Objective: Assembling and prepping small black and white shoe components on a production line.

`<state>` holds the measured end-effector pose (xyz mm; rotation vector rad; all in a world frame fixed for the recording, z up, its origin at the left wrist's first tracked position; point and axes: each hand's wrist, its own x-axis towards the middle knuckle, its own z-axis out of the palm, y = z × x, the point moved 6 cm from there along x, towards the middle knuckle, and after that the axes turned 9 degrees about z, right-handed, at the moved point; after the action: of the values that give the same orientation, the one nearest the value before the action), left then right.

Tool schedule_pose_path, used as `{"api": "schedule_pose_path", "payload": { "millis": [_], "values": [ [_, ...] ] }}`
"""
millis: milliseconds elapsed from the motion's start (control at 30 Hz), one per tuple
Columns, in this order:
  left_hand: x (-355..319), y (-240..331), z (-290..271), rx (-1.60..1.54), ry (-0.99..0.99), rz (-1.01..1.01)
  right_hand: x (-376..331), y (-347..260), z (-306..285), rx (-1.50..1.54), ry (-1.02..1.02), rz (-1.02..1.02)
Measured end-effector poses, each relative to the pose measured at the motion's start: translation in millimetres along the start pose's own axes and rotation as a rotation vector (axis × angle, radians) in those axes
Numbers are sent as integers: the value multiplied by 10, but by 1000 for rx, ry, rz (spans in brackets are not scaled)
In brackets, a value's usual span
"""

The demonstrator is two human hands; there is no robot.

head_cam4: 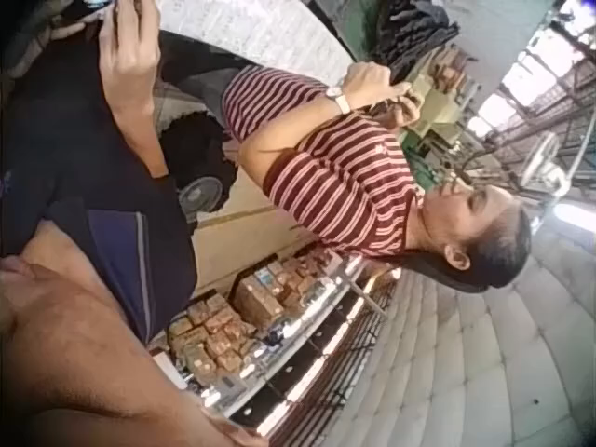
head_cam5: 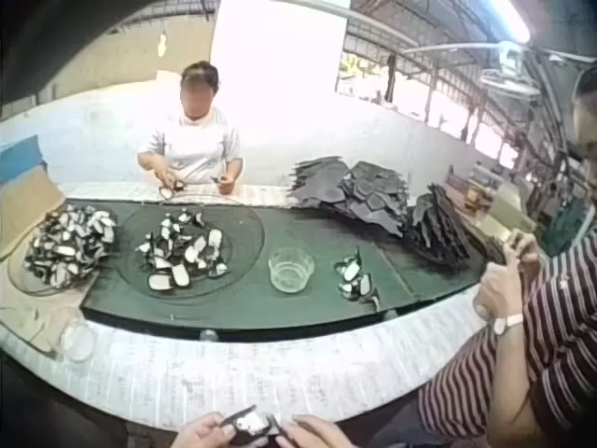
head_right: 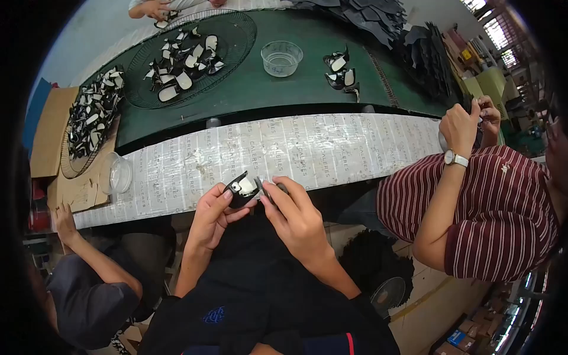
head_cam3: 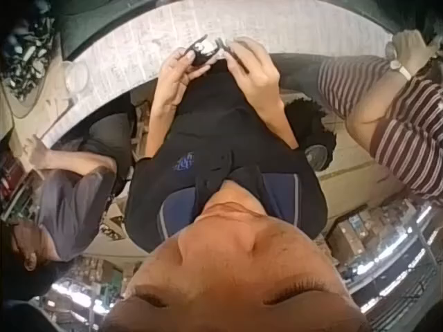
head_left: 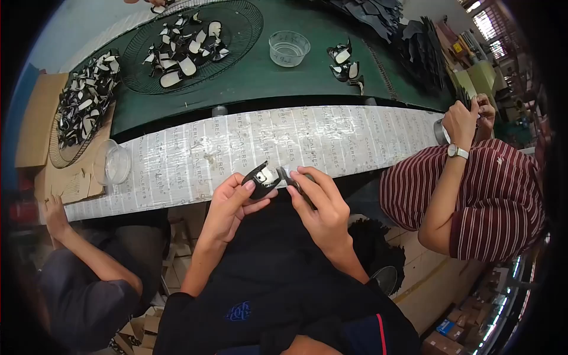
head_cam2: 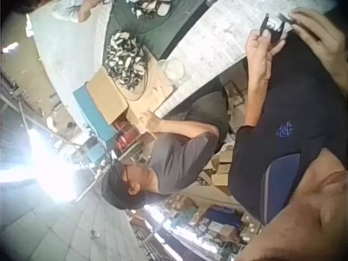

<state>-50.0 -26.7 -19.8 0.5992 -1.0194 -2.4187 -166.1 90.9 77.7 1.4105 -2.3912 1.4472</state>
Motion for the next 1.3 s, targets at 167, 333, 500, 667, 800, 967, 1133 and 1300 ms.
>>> {"api": "schedule_pose_path", "payload": {
  "millis": [167,333,500,667,800,967,1133,1300],
  "values": [
    [-32,40,-14,-3,26,-11,4,-87,64,131,-78,-34],
    [-5,16,-24,0,20,-16,19,-25,5,-22,6,-34],
    [-16,8,-23,-7,30,-33,70,27,-162,-88,81,-58],
    [-10,-14,-27,-42,19,-46,68,131,-217,42,102,29],
    [-37,-6,-43,-66,9,-35,100,406,-119,320,89,238],
    [-202,158,159,-413,-251,46,347,1369,389,717,7,599],
    [-376,466,531,-854,-484,-42,368,1945,739,906,-4,677],
    [-348,537,652,-926,-567,-19,291,1901,644,873,50,625]
  ]
}}
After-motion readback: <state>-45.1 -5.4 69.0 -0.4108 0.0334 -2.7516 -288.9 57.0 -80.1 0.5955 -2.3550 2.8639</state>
